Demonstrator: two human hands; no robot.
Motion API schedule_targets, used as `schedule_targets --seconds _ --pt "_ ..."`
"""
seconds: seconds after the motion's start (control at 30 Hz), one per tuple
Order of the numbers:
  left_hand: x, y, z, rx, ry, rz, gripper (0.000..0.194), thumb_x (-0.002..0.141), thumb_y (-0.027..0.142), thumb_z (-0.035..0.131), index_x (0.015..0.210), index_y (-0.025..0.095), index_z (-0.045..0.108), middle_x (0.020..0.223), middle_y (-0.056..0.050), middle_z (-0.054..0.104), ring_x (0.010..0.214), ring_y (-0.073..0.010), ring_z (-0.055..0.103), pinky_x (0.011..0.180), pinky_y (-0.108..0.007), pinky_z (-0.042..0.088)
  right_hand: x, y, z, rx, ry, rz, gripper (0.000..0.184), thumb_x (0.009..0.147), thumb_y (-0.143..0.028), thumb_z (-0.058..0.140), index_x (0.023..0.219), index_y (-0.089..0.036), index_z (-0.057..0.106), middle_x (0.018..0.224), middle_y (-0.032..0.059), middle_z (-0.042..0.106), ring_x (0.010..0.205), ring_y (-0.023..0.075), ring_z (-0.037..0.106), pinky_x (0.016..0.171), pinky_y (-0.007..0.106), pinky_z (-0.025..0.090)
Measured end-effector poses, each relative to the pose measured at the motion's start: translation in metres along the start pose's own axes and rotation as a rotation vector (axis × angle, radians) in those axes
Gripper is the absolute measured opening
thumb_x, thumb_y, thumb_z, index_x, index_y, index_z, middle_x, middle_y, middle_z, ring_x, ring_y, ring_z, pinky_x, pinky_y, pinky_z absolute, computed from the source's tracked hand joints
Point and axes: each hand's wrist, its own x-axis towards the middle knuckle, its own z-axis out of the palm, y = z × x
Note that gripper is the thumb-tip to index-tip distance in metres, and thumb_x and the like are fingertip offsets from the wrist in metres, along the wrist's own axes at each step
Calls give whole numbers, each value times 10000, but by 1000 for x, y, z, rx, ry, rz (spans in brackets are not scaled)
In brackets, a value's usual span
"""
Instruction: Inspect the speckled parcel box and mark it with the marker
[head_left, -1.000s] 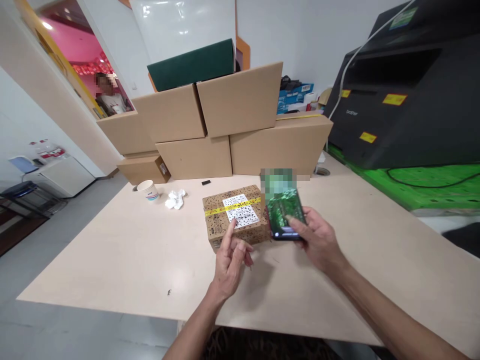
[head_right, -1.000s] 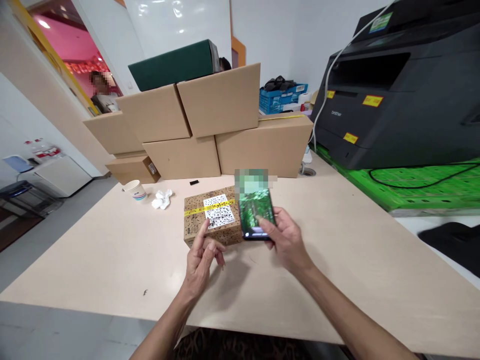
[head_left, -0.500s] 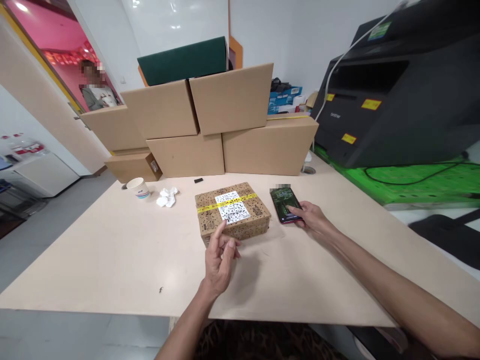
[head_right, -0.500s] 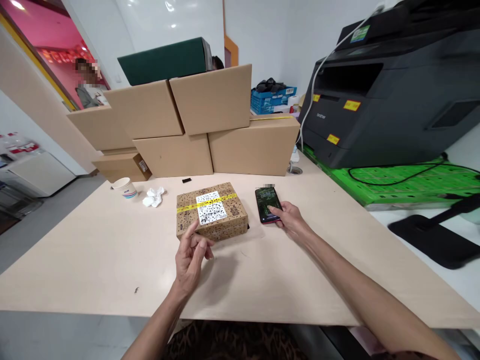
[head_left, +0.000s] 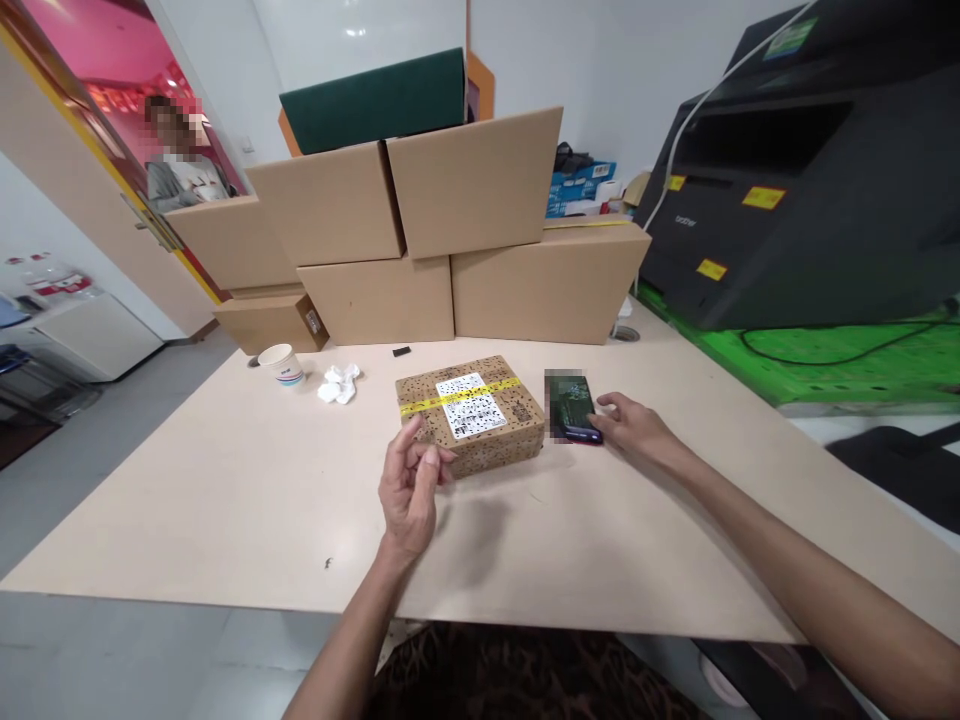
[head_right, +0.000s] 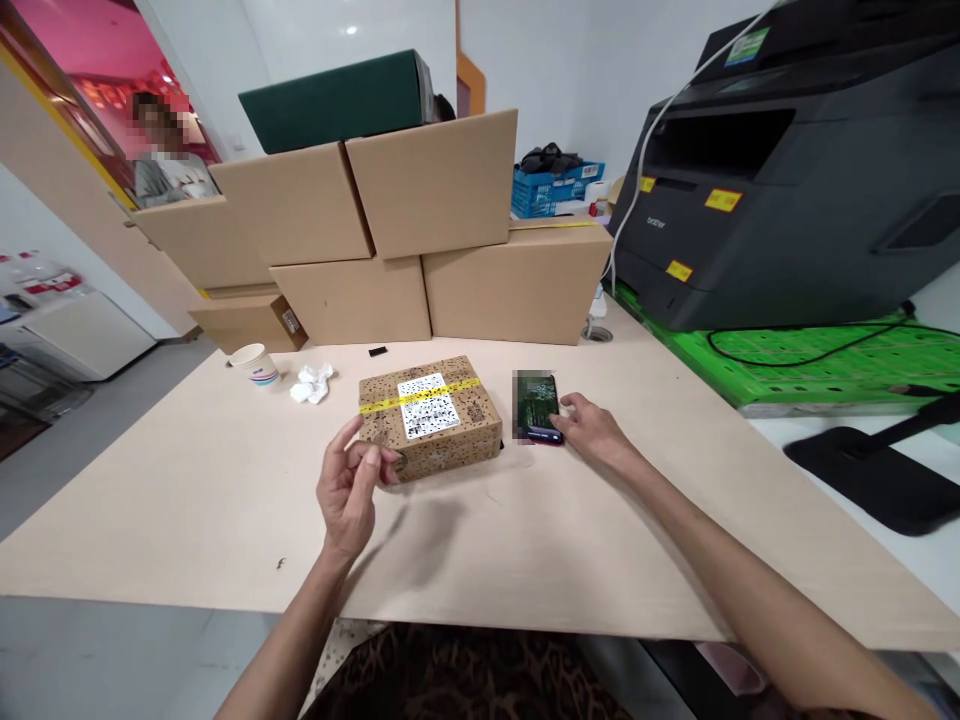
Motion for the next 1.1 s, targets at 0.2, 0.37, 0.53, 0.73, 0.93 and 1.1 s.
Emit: schedule_targets --seconds 0.2,0.37,0.53,0.73,0.93,1.1 --pt "18 5 -10 41 87 -10 408 962 317 677 1345 200 598 789 2 733 554 -86 636 565 -217 560 -11 -51 8 -265 -237 -186 285 915 -402 543 926 -178 719 795 55 731 750 207 658 653 285 424" --pt "22 8 -17 69 122 21 402 953 312 686 1332 207 603 799 6 737 566 -93 651 560 -225 554 -3 -79 33 -428 -398 -178 163 843 -259 633 879 -179 770 938 85 792 883 228 717 640 263 413" --pt "25 10 -25 99 137 37 407 951 291 678 1339 204 593 793 8 730 569 -95 637 572 -237 547 8 -87 46 -514 -378 -142 165 831 -218 656 890 -165 800 1041 172 798 986 292 741 700 293 455" --pt "35 2 -39 262 306 14 463 907 385 727 1329 221 627 1054 -58 734 884 -142 680 767 -263 546 10 -87 37 -546 -215 -104 337 959 -281 510 993 -70 770 1120 295 750 1085 368 712 815 382 481" --pt "42 -18 -43 242 245 -532 613 916 572 661 1394 196 586 1546 -163 524 1393 -278 523 1114 -405 449 1 -88 40 -96 -227 -231 599 1045 -545 324 917 -151 756 948 121 791 921 259 714 792 325 507" --pt "48 -24 -32 -110 14 -583 624 912 623 642 1389 226 572 1458 -118 620 1301 -278 612 1077 -418 506 -16 -94 56 686 -372 -158 719 883 -796 506 1068 -162 789 1008 103 806 963 274 712 832 366 549"
